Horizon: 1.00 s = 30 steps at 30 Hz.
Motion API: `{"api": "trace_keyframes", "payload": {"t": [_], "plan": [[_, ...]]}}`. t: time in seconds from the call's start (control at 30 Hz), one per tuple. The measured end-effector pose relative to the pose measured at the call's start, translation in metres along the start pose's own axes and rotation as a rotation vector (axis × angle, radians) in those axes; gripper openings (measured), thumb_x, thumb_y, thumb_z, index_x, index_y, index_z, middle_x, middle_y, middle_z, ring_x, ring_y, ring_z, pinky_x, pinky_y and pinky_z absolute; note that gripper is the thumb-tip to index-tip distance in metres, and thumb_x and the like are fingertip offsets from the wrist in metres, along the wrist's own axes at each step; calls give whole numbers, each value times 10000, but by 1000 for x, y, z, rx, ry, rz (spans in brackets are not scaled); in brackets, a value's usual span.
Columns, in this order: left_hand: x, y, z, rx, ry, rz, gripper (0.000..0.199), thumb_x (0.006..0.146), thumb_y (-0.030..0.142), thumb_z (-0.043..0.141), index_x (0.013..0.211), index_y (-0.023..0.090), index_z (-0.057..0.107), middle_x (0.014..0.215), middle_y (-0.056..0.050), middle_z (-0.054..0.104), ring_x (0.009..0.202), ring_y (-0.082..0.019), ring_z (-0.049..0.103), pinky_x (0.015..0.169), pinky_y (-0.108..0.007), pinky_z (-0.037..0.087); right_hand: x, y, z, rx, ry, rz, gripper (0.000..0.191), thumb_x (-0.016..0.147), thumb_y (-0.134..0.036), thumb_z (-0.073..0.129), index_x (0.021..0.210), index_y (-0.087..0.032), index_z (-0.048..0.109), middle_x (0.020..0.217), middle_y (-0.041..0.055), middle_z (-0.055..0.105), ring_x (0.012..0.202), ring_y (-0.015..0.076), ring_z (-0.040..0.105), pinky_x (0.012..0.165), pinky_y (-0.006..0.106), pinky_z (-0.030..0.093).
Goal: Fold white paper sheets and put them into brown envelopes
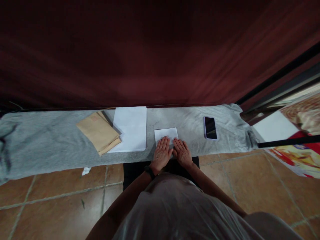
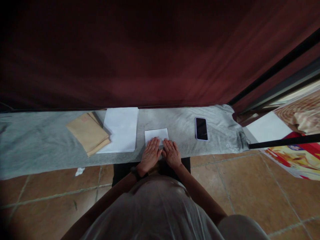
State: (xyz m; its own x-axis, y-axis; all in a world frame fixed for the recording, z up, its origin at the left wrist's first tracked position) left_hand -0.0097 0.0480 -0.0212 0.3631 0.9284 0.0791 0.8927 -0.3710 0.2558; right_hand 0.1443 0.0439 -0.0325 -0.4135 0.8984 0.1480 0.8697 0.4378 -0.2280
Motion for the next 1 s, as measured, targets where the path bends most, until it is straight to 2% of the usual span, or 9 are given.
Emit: {"api": "trace_keyframes", "payload": {"t": [0.27, 0.4, 0.57, 0.77, 1.0], "plan": [[2, -6, 2, 10, 1, -3, 627, 1035, 373, 323, 1568, 48, 267, 1626, -174, 311, 1542, -255, 198, 1260, -484, 235, 2, -2, -4, 20, 5, 16, 534, 1073, -369, 327, 1564, -160, 347, 1587, 104, 422, 1480, 253, 358, 1238, 512, 219], [2, -7, 1, 19, -10, 5, 612, 1024, 317, 318, 1565, 35, 272, 1626, -172, 314, 1542, -252, 198, 1265, -469, 230, 17, -7, -7, 41, 16, 6, 529, 1073, -372, 321, 1556, -161, 371, 1581, 103, 431, 1481, 249, 360, 1238, 500, 238], [2, -8, 2, 17, -9, -5, 601, 1018, 269, 292, 1570, 33, 259, 1630, -164, 311, 1541, -239, 206, 1270, -452, 226, 33, -12, -1, 41, -19, -32, 520, 1071, -384, 332, 1543, -177, 402, 1578, 98, 435, 1475, 245, 372, 1237, 488, 246], [-3, -14, 5, -4, 30, -27, 664, 998, 266, 342, 1609, 95, 147, 1641, -150, 283, 1540, -251, 207, 1259, -495, 238, 26, -9, 5, 14, 2, -17, 553, 1065, -406, 365, 1578, -204, 325, 1603, 85, 392, 1493, 246, 343, 1248, 501, 204], [-16, -31, 2, 52, 1, -140, 664, 999, 295, 371, 1594, 56, 195, 1651, -165, 231, 1545, -269, 182, 1265, -494, 223, 22, -10, 3, 0, 24, 7, 562, 1064, -408, 373, 1582, -200, 313, 1614, 93, 366, 1493, 259, 342, 1248, 511, 189]]}}
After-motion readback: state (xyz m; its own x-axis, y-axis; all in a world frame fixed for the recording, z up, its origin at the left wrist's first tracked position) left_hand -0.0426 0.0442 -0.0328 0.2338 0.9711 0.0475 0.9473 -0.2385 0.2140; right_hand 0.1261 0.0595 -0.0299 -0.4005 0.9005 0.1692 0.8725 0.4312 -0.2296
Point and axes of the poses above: each hand's wrist, its own x-axis towards the middle knuckle, its own z-axis out of the palm, y = z × x, the point moved 3 cm from there along x, towards the middle knuckle
